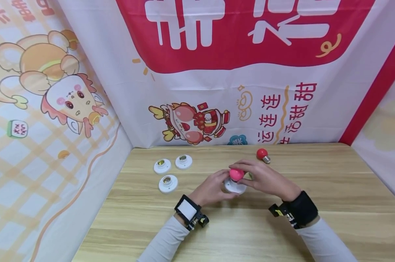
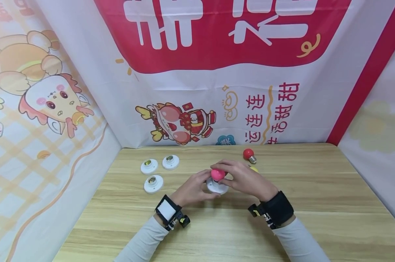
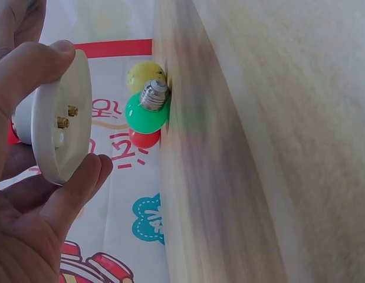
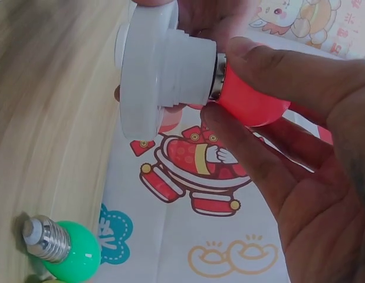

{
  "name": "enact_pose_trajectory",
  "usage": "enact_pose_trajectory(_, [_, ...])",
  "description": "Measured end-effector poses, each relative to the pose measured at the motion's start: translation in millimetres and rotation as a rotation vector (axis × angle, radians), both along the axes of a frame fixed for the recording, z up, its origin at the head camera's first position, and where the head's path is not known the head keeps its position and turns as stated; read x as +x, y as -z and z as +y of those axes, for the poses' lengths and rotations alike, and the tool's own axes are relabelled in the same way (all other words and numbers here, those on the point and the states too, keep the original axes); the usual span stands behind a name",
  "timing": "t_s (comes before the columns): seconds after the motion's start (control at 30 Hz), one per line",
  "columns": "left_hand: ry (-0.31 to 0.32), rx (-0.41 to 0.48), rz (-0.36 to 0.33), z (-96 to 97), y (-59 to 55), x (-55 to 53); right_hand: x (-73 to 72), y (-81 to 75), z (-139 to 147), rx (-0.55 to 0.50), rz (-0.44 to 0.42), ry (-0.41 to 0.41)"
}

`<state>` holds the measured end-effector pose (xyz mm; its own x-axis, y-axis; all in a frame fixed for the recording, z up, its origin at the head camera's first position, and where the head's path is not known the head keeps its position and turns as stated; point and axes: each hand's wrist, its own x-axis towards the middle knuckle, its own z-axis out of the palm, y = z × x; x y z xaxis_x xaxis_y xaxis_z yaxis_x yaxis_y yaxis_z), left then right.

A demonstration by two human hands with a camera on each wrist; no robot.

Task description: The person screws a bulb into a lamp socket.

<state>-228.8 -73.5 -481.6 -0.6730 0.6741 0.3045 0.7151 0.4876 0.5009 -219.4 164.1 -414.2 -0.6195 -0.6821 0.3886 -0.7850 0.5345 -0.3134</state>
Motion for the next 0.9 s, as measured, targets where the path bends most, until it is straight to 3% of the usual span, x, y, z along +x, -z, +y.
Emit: enact_pose_trajectory(0.9, [-0.037,0.036,0.037,5.1,4.4,2.2,-2.4,6.2,-5.0,-0.073,-0.081,0.095])
